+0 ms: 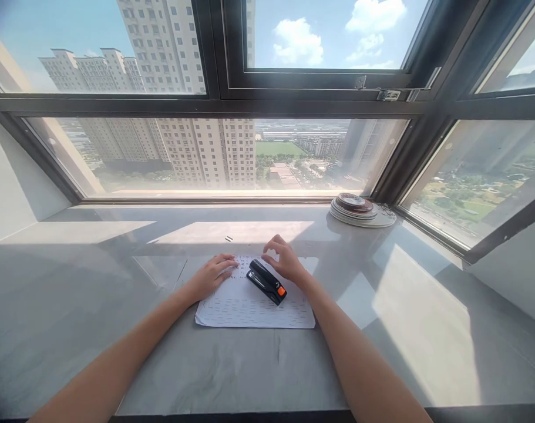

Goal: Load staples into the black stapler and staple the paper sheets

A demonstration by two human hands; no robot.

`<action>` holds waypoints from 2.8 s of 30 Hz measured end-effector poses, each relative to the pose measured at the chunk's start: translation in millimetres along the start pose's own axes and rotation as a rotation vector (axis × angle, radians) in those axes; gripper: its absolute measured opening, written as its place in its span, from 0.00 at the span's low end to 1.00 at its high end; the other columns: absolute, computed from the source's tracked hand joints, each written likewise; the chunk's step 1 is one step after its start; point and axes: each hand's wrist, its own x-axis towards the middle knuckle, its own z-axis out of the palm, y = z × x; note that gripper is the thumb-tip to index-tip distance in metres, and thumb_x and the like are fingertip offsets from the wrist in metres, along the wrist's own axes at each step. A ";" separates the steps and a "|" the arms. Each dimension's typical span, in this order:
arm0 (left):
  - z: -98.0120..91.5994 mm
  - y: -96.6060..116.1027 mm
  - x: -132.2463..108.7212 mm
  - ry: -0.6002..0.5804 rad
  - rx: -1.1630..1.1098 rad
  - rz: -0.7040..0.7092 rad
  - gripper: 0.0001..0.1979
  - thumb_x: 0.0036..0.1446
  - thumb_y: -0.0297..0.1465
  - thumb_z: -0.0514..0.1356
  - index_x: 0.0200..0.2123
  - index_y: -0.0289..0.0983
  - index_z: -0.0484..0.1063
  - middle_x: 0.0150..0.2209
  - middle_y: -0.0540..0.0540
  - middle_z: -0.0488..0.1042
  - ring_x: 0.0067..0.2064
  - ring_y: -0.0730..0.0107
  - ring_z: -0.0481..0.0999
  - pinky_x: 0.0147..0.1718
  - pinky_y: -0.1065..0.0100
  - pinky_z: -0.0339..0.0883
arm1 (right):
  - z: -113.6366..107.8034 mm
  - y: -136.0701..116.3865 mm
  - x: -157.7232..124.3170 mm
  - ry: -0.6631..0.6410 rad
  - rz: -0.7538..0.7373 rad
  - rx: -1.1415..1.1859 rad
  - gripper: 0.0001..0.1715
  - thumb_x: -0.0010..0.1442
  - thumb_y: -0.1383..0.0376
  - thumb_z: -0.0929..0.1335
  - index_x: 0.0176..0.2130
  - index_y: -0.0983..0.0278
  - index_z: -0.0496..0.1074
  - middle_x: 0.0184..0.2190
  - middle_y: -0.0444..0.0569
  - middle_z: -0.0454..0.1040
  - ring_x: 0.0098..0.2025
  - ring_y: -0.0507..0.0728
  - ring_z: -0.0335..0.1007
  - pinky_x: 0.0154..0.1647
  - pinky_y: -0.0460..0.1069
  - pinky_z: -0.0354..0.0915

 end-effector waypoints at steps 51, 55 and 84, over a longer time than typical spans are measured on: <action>-3.9 15.6 2.6 0.246 -1.382 -0.381 0.26 0.69 0.50 0.52 0.53 0.36 0.76 0.62 0.36 0.73 0.63 0.53 0.72 0.66 0.51 0.61 | 8.0 -52.1 -16.9 -0.103 -0.329 0.029 0.32 0.64 0.72 0.65 0.65 0.53 0.67 0.57 0.46 0.76 0.55 0.62 0.76 0.53 0.56 0.72; -5.0 9.8 2.4 0.066 -1.591 -0.492 0.31 0.67 0.54 0.51 0.53 0.33 0.75 0.60 0.31 0.73 0.62 0.50 0.73 0.63 0.50 0.66 | 23.3 -57.2 -13.5 0.061 -0.587 -0.321 0.45 0.61 0.83 0.59 0.70 0.54 0.59 0.66 0.47 0.68 0.69 0.61 0.61 0.65 0.61 0.66; -27.5 43.0 -12.8 0.247 -1.044 -0.129 0.20 0.58 0.42 0.69 0.49 0.38 0.74 0.42 0.40 0.84 0.14 0.82 0.66 0.14 0.74 0.62 | -3.6 -54.0 -16.3 -0.014 -0.312 0.108 0.28 0.61 0.47 0.73 0.55 0.56 0.75 0.46 0.52 0.77 0.48 0.62 0.71 0.48 0.56 0.69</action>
